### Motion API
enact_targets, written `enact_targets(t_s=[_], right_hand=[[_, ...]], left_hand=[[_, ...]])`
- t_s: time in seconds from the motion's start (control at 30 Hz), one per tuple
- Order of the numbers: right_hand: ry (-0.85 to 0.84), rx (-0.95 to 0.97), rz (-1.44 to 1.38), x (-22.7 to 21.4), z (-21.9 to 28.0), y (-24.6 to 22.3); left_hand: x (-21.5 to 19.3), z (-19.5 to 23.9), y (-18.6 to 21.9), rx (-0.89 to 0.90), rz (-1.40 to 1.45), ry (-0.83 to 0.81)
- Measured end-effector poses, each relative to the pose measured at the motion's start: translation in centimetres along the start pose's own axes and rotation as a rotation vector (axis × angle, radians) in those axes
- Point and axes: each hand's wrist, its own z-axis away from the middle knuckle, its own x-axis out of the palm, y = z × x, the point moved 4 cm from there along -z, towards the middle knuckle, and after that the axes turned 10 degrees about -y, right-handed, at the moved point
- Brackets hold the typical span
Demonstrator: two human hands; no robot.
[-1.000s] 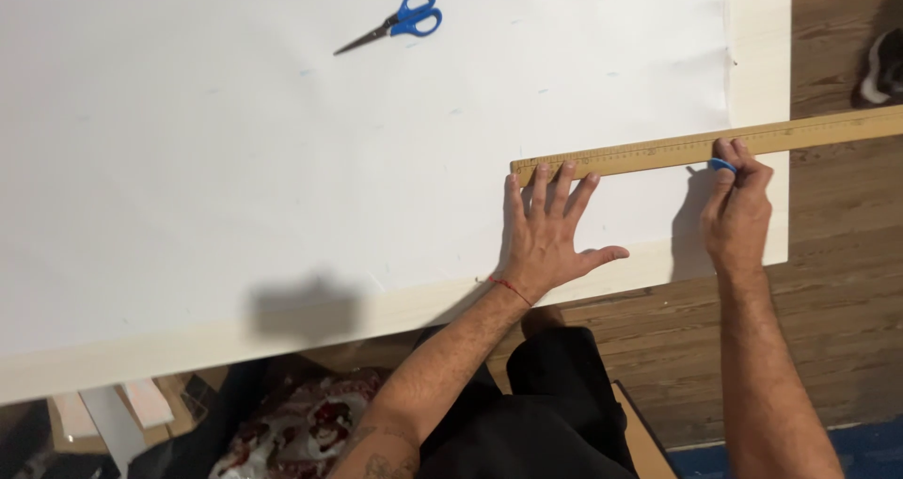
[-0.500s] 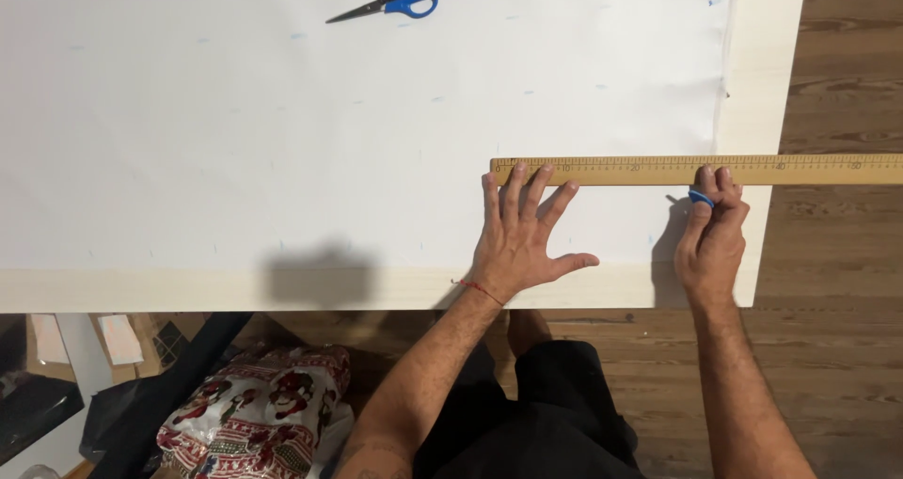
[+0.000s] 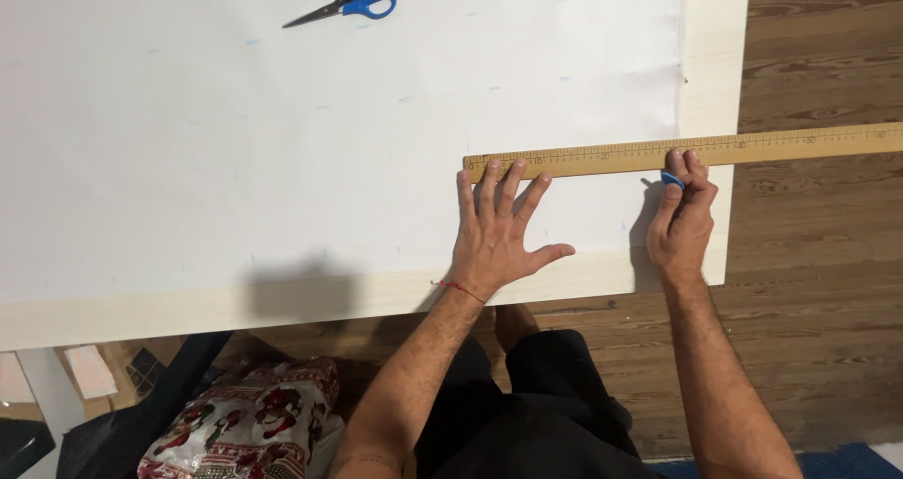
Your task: Marking measurement points on a large sheet of material using a wooden ruler and a blue marker.
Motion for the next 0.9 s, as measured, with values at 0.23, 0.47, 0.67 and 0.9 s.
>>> enact_targets(t_s=[0.23,0.47,0.67,0.9], right_hand=[[0.031,0.045,-0.103,-0.5,-0.8,-1.2],[0.146,0.069,-0.444,-0.5,-3.8,-1.5],[0.121,0.12,-0.534,1.9,-5.4,-2.6],[0.065,0.142,-0.502,3.3,-5.9,-5.6]], left_hand=[[-0.3,-0.1,0.0,0.004,-0.01,0.006],[-0.4,-0.3,-0.1,-0.013,-0.031,-0.012],[-0.4,-0.5,-0.1,-0.013,-0.03,-0.014],[-0.9,-0.3,0.0,-0.017,-0.025,-0.008]])
